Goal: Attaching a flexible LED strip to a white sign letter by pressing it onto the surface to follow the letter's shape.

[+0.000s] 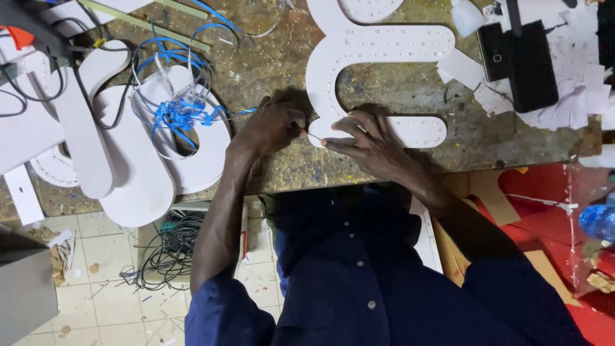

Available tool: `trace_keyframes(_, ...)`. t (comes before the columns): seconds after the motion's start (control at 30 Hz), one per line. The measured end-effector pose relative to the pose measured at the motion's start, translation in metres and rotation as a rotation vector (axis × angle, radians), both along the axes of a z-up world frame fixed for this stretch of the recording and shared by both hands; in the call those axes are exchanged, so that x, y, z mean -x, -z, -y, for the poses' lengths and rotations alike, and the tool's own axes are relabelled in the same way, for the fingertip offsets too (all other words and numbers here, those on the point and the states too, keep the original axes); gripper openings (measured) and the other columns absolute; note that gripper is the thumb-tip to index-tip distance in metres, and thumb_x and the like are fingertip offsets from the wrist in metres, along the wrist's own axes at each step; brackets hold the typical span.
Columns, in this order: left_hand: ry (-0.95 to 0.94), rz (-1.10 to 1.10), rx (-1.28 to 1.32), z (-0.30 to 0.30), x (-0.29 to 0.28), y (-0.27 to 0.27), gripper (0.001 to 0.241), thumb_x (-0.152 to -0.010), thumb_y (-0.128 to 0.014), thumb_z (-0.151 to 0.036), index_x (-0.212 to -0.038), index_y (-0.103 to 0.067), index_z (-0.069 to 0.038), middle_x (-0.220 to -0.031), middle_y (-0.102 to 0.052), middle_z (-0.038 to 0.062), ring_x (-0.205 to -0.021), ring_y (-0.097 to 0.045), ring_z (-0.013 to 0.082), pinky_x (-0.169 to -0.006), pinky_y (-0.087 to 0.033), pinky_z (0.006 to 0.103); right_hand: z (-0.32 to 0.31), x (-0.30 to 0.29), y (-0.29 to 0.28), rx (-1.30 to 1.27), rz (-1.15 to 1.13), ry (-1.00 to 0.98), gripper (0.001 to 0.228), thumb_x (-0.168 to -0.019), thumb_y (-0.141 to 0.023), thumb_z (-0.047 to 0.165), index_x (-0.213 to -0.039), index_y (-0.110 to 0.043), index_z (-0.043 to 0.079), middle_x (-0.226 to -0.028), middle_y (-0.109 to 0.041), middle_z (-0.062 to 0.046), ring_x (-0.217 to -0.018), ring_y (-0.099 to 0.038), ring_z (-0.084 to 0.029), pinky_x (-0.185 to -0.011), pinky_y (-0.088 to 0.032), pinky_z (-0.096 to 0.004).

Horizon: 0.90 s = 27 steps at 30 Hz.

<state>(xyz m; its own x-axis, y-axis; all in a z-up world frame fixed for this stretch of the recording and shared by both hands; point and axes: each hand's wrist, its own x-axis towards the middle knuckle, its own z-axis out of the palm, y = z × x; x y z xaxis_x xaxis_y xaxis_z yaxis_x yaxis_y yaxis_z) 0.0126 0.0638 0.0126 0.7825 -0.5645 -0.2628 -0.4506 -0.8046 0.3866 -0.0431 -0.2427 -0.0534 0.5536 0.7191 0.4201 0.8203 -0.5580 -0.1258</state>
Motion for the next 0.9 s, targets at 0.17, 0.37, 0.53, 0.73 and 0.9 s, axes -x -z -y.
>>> trace_keyframes(0.17,-0.003,-0.074,0.041,-0.005,0.0,0.018,0.013,-0.098,-0.079,-0.019,-0.107,-0.086,-0.026,-0.121,-0.085,0.006,-0.139,-0.066,0.0416,-0.113,-0.048,0.0547,-0.006,0.009,-0.021,-0.008,-0.134,-0.009,0.045,-0.101,-0.07,0.009,-0.14,-0.078,0.03,-0.153,-0.06,-0.007,-0.151,-0.046,-0.044,-0.104,-0.045,-0.058)
trace_keyframes(0.37,0.007,-0.092,0.084,0.007,-0.012,0.005,0.015,-0.103,-0.076,-0.019,-0.114,-0.084,-0.023,-0.122,-0.085,0.008,-0.131,-0.071,0.0416,-0.111,-0.049,0.0564,-0.013,0.012,-0.015,0.021,-0.075,0.042,0.049,-0.097,-0.068,0.014,-0.142,-0.076,0.032,-0.151,-0.058,-0.009,-0.154,-0.043,-0.044,-0.109,-0.044,-0.06)
trace_keyframes(0.53,0.076,-0.082,0.105,0.017,-0.022,-0.002,0.019,-0.102,-0.075,-0.013,-0.116,-0.082,-0.024,-0.121,-0.085,0.008,-0.125,-0.076,0.0424,-0.108,-0.052,0.0583,-0.016,0.009,0.0,-0.047,-0.078,0.027,0.053,-0.1,-0.06,0.016,-0.146,-0.076,0.034,-0.155,-0.057,-0.009,-0.156,-0.042,-0.044,-0.112,-0.042,-0.061)
trace_keyframes(0.73,0.106,-0.041,0.073,0.026,-0.028,0.006,0.016,-0.101,-0.079,-0.014,-0.111,-0.085,-0.024,-0.109,-0.085,0.004,-0.116,-0.08,0.0357,-0.106,-0.052,0.0553,-0.019,0.007,0.008,-0.087,-0.082,-0.001,0.045,-0.095,-0.065,0.018,-0.137,-0.08,0.028,-0.155,-0.062,-0.008,-0.15,-0.051,-0.04,-0.114,-0.043,-0.062)
trace_keyframes(0.9,0.191,-0.011,0.011,0.033,-0.033,0.004,0.022,-0.104,-0.07,-0.015,-0.117,-0.085,-0.024,-0.115,-0.084,0.006,-0.124,-0.074,0.0367,-0.108,-0.052,0.0528,-0.024,0.006,-0.003,0.007,-0.012,0.024,0.069,-0.09,-0.069,0.019,-0.158,-0.07,0.033,-0.15,-0.059,-0.008,-0.145,-0.051,-0.038,-0.105,-0.048,-0.059)
